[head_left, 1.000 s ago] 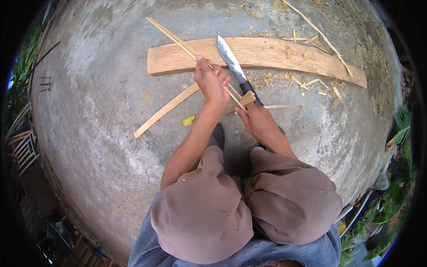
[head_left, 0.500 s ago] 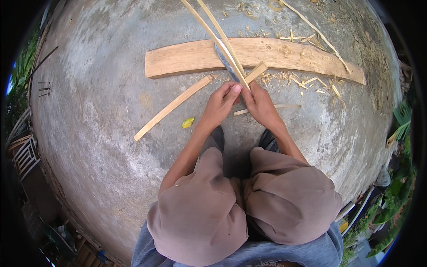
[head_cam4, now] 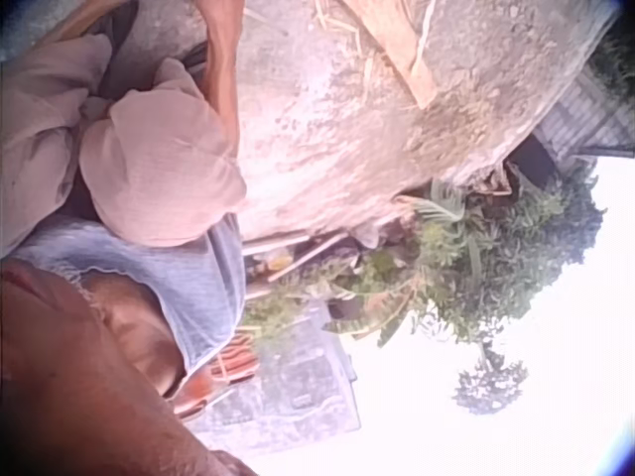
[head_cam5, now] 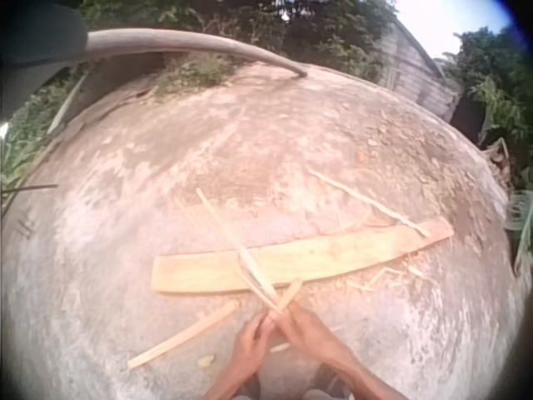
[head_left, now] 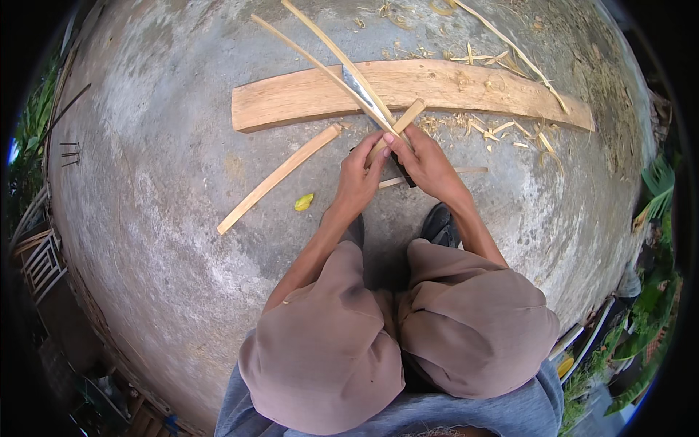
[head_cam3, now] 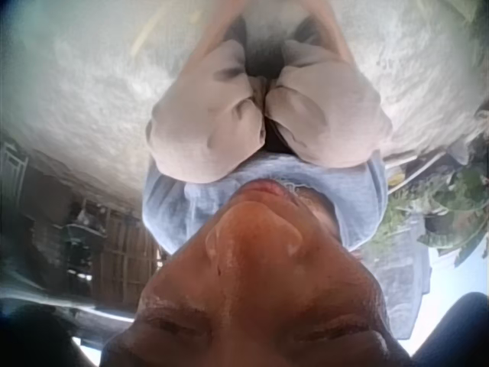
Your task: The person sits on a concrete floor and uses a knife to shave and split thin wooden strips from a larger plank. They repeatedly hold the strips, cut them, and arrange them on the floor.
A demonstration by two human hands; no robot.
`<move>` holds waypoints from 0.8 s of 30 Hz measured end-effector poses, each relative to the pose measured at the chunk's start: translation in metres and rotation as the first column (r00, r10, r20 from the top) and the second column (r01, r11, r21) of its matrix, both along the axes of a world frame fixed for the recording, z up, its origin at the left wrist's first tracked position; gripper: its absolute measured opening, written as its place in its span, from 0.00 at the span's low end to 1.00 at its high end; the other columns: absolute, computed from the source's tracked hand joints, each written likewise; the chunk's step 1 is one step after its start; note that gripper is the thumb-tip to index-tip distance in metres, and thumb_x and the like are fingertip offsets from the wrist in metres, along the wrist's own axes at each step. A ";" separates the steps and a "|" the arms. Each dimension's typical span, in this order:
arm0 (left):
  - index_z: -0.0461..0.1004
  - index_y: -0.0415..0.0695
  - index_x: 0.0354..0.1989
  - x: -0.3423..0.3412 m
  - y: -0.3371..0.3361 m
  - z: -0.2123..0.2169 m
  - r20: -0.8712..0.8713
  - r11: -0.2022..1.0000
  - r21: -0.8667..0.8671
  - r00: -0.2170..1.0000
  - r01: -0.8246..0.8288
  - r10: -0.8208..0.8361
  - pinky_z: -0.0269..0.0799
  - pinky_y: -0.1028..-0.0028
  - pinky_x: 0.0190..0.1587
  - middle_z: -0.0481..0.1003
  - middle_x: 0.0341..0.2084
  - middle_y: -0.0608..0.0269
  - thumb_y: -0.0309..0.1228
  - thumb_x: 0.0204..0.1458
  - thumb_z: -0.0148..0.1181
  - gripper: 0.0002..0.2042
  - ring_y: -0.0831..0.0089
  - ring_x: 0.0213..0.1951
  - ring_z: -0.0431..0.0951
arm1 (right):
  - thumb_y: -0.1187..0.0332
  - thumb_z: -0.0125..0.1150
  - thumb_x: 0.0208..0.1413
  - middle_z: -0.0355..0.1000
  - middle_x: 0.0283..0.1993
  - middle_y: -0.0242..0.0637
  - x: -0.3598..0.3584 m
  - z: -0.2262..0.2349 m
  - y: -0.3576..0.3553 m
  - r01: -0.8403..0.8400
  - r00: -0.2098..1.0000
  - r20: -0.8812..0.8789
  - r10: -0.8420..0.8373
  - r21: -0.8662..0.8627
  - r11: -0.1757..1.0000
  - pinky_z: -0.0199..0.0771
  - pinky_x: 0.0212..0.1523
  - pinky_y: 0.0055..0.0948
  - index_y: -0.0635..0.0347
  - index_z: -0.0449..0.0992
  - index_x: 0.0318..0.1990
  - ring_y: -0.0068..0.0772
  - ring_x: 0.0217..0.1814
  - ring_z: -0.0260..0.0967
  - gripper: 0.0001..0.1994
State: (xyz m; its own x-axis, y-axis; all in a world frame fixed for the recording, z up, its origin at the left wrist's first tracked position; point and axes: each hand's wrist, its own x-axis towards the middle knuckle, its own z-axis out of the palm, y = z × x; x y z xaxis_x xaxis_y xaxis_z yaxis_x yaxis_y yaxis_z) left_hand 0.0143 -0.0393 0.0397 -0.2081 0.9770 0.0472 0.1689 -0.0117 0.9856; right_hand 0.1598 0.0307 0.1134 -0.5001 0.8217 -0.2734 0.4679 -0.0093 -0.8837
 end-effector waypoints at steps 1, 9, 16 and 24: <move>0.73 0.39 0.60 -0.001 -0.003 0.000 -0.030 0.999 -0.050 1.000 0.006 -0.007 0.75 0.68 0.42 0.80 0.38 0.50 0.29 0.68 0.55 0.15 0.66 0.37 0.81 | 0.57 0.52 0.73 0.78 0.47 0.61 -0.001 0.002 0.000 -0.022 0.999 0.027 0.022 0.015 1.000 0.75 0.50 0.47 0.69 0.70 0.59 0.58 0.51 0.79 0.21; 0.74 0.38 0.60 -0.007 -0.005 -0.009 -0.088 0.998 -0.050 0.995 0.048 -0.052 0.78 0.66 0.41 0.81 0.38 0.46 0.23 0.65 0.56 0.15 0.60 0.37 0.84 | 0.59 0.50 0.72 0.78 0.33 0.62 -0.003 -0.003 -0.008 -0.049 0.994 0.100 0.039 0.094 0.994 0.75 0.40 0.52 0.71 0.70 0.57 0.66 0.38 0.78 0.20; 0.71 0.37 0.61 -0.015 -0.008 -0.029 0.339 0.990 -0.123 0.941 0.063 -0.018 0.77 0.61 0.50 0.82 0.43 0.48 0.39 0.68 0.56 0.20 0.57 0.46 0.83 | 0.60 0.48 0.72 0.75 0.30 0.65 -0.011 -0.005 -0.015 -0.070 0.967 0.253 0.043 0.099 0.993 0.73 0.41 0.59 0.72 0.69 0.53 0.69 0.37 0.76 0.19; 0.68 0.39 0.49 -0.066 0.069 0.025 0.899 0.933 -0.353 0.252 -0.068 0.358 0.69 0.76 0.33 0.66 0.25 0.68 0.54 0.67 0.53 0.25 0.77 0.26 0.68 | 0.60 0.51 0.70 0.76 0.33 0.64 -0.036 0.014 -0.031 -0.127 0.951 0.285 0.119 0.009 0.992 0.73 0.45 0.60 0.70 0.69 0.51 0.69 0.39 0.75 0.17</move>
State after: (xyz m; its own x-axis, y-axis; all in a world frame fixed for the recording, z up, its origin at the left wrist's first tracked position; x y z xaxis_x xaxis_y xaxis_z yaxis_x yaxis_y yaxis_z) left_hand -0.0513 0.0297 0.0650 -0.1642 0.8384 -0.5197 -0.9080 0.0773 0.4117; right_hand 0.1236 -0.0002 0.1270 -0.5025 0.7679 -0.3974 0.6954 0.0857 -0.7135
